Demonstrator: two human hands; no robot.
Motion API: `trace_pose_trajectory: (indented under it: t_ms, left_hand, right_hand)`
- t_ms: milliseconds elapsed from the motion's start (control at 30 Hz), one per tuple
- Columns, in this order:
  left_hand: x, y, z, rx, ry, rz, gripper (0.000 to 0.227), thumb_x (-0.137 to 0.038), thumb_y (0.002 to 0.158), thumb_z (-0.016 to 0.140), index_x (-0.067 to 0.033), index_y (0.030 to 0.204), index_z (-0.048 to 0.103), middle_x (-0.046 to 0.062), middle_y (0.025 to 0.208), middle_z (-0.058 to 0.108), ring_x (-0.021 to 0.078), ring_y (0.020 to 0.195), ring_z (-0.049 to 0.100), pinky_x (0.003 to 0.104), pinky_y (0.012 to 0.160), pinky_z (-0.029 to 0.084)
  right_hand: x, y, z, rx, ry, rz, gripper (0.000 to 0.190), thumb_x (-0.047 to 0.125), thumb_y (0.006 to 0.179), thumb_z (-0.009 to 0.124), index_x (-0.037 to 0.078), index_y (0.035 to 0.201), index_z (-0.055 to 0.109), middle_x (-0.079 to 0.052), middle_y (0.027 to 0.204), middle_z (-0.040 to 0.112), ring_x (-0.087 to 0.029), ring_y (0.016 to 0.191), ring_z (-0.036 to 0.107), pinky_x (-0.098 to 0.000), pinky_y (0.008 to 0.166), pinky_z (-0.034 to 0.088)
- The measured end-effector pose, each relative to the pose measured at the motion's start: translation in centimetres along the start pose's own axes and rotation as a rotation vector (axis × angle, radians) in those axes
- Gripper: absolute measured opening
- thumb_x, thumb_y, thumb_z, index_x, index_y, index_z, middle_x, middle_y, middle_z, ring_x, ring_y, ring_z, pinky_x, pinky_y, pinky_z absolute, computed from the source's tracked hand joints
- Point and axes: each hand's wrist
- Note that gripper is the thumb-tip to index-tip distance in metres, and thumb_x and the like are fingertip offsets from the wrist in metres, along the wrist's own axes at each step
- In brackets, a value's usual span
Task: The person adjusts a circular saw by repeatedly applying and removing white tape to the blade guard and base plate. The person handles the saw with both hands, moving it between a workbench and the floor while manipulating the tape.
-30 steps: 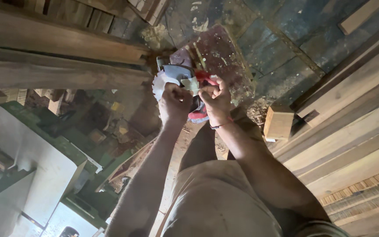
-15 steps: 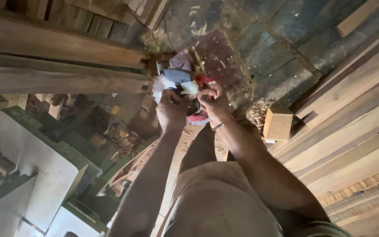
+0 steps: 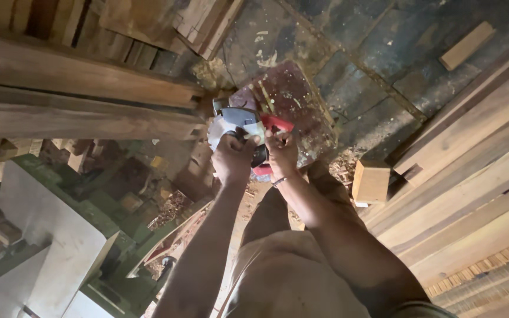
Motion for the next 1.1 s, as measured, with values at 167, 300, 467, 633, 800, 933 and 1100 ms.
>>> trace_pose_trajectory:
  t_ms: [167,300,467,633,800,933,1100]
  left_hand:
    - [0.9,0.1,0.3,0.057,-0.039,-0.078,0.05,-0.042,0.069,0.092,-0.0096,0.065,0.053,0.009,0.057,0.062,0.0276,0.052,0.06,0.043,0.057,0.052]
    - [1.2,-0.1,0.7,-0.009,-0.033,0.061,0.046,-0.038,0.076,0.088,-0.0097,0.07,0.052,0.011,0.06,0.059,0.0308,0.052,0.058,0.045,0.054,0.05]
    - [1.1,-0.1,0.7,-0.01,-0.029,0.039,0.05,-0.043,0.077,0.088,-0.0094,0.072,0.052,0.011,0.06,0.059,0.0334,0.054,0.058,0.046,0.056,0.051]
    - [-1.2,0.0,-0.5,0.03,-0.017,-0.085,0.05,-0.05,0.075,0.086,-0.0098,0.074,0.057,0.01,0.065,0.064,0.0315,0.059,0.064,0.045,0.062,0.055]
    - [-3.6,0.6,-0.9,0.053,0.121,-0.162,0.056,-0.056,0.069,0.087,-0.0076,0.083,0.063,0.014,0.073,0.07,0.0321,0.065,0.07,0.046,0.064,0.057]
    - [-3.9,0.4,-1.0,0.18,0.232,-0.031,0.049,-0.052,0.086,0.078,-0.0052,0.09,0.063,0.014,0.083,0.07,0.0287,0.068,0.075,0.042,0.063,0.062]
    - [-3.1,-1.0,-1.2,0.184,0.195,0.103,0.047,-0.044,0.08,0.082,-0.0067,0.102,0.064,0.014,0.087,0.072,0.034,0.074,0.074,0.045,0.064,0.06]
  right_hand:
    - [-0.6,0.7,0.6,-0.112,-0.1,-0.067,0.027,0.023,0.089,0.081,0.012,0.084,0.057,0.002,0.076,0.061,-0.007,0.066,0.056,-0.0249,0.055,0.047]
    - [0.2,0.5,0.5,-0.159,-0.274,-0.037,0.031,0.028,0.093,0.079,0.012,0.079,0.057,0.001,0.071,0.06,-0.007,0.062,0.052,-0.0255,0.054,0.044]
    - [-0.1,2.1,0.8,-0.175,-0.342,-0.158,0.036,0.027,0.088,0.084,0.011,0.075,0.054,0.001,0.07,0.06,-0.007,0.061,0.051,-0.0266,0.054,0.043]
    - [2.3,1.4,1.5,-0.136,-0.365,-0.156,0.036,0.027,0.092,0.079,0.01,0.074,0.052,-0.001,0.065,0.058,-0.008,0.055,0.051,-0.029,0.048,0.041]
    - [5.0,0.8,1.9,-0.06,-0.425,-0.006,0.028,0.028,0.092,0.075,0.011,0.088,0.054,0.0,0.065,0.057,-0.011,0.045,0.053,-0.0316,0.038,0.043]
    - [4.1,3.1,-1.2,0.145,-0.562,0.071,0.02,0.024,0.1,0.062,0.006,0.096,0.069,-0.004,0.063,0.059,-0.012,0.043,0.051,-0.0285,0.033,0.039]
    - [7.8,7.3,-12.7,0.265,-0.506,-0.04,0.018,0.024,0.096,0.072,0.006,0.094,0.071,-0.003,0.065,0.062,-0.013,0.051,0.058,-0.0252,0.047,0.044]
Point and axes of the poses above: each hand's wrist, its own y-axis towards the middle knuckle, its own z-axis out of the palm, x = y × z
